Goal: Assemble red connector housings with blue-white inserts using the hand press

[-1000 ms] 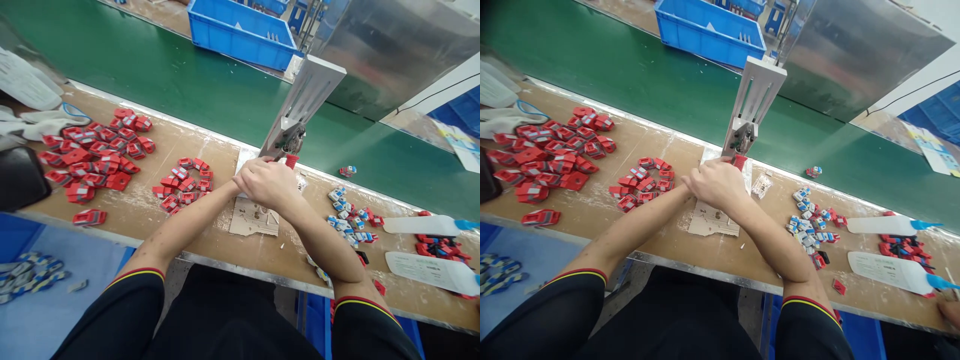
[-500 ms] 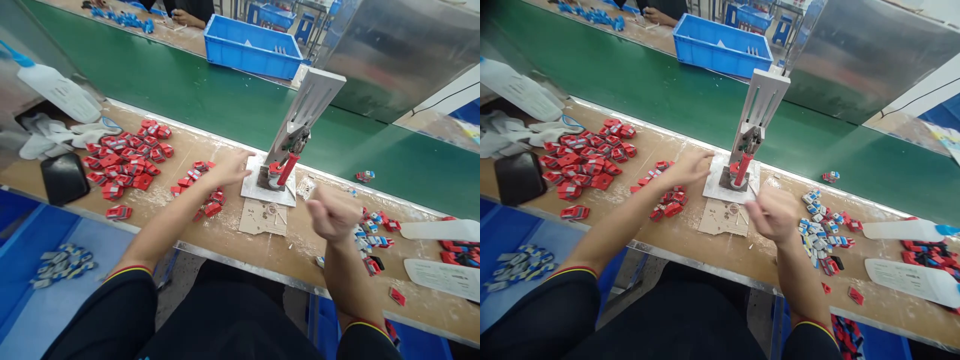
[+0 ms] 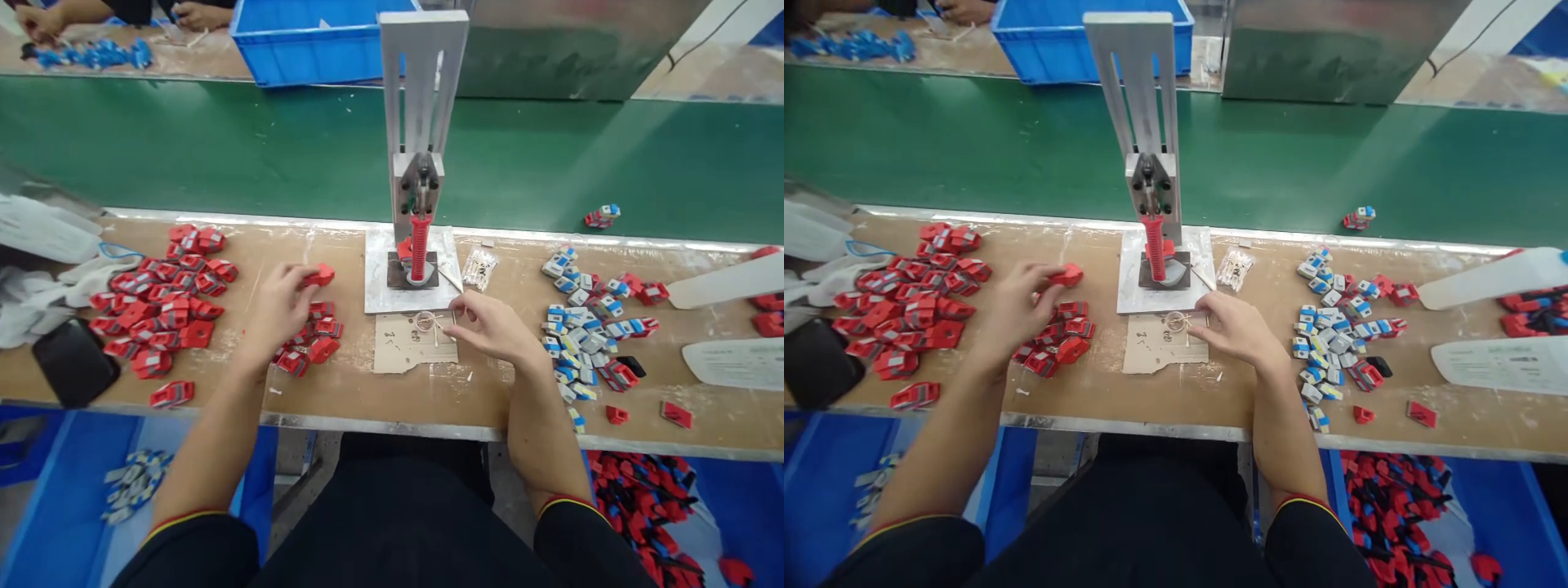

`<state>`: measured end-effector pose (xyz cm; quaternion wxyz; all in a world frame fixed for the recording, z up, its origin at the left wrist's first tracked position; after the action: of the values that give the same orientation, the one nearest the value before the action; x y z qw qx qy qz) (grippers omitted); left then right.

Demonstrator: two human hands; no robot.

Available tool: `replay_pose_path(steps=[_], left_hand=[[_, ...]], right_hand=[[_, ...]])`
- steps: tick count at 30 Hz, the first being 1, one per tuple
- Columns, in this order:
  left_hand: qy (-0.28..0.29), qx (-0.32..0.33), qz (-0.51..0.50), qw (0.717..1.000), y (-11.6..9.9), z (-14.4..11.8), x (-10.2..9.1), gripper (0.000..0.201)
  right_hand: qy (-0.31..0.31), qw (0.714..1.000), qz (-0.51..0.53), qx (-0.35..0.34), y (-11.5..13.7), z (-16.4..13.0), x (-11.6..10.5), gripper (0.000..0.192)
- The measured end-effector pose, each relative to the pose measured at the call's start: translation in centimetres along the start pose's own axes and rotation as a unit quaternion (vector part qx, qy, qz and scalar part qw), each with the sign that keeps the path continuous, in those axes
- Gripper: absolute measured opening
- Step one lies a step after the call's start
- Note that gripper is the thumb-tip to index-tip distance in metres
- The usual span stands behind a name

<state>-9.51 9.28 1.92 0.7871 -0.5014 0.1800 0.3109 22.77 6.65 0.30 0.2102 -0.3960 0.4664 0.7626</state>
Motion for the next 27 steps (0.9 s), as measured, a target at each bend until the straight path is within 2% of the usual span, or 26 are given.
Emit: replay_pose_path(steps=[1, 3, 6, 9, 12, 15, 17, 21, 27], left_hand=[[-0.042, -0.018, -0.083, 0.995, -0.4, -0.2, -0.7, 0.02], [-0.074, -0.06, -0.239, 0.966, -1.1, -0.7, -0.2, 0.025], [-0.032, -0.1, -0.358, 0.928, -2.3, -1.4, 3.8, 0.032], [0.013, -0.12, -0.376, 0.919, -2.4, -2.4, 7.9, 0.04], [0.018, -0.13, -0.367, 0.921, -1.9, -3.6, 9.9, 0.048], [0.014, -0.134, -0.353, 0.926, -2.0, -4.6, 10.0, 0.063], [0.02, -0.129, -0.33, 0.935, -2.5, -4.9, 9.7, 0.07], [0.03, -0.125, -0.298, 0.946, -3.3, -5.1, 9.4, 0.065], [0.04, -0.14, -0.373, 0.916, -3.2, -5.2, 10.4, 0.062]], right_hand=[[0.017, 1.0, 0.008, 0.004, -0.2, -0.1, 0.6, 0.021], [0.038, 0.999, 0.024, 0.006, -0.4, -0.1, 1.8, 0.011], [0.025, 0.999, 0.027, -0.007, -0.1, 0.3, 2.8, 0.015], [-0.021, 0.999, 0.015, -0.029, 0.8, 0.7, 3.2, 0.021], [-0.056, 0.996, 0.022, -0.059, 2.0, 0.9, 3.6, 0.023], [-0.054, 0.994, 0.045, -0.078, 2.6, 0.9, 4.2, 0.023], [-0.046, 0.995, 0.055, -0.067, 2.4, 0.8, 4.3, 0.02], [-0.026, 0.996, 0.059, -0.068, 2.4, 0.6, 4.2, 0.014], [-0.071, 0.992, 0.037, -0.095, 2.9, 0.7, 3.0, 0.017]])
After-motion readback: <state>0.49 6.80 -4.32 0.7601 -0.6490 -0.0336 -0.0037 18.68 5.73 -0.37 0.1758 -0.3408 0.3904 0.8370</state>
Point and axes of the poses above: each hand's wrist, its own z-axis towards the middle knuckle, its own x-axis out of the palm, y = z × x, the point moved 10 cm from there along z, towards the middle knuckle, and after that the axes turned 6 degrees about -y, right-handed, at the moved point
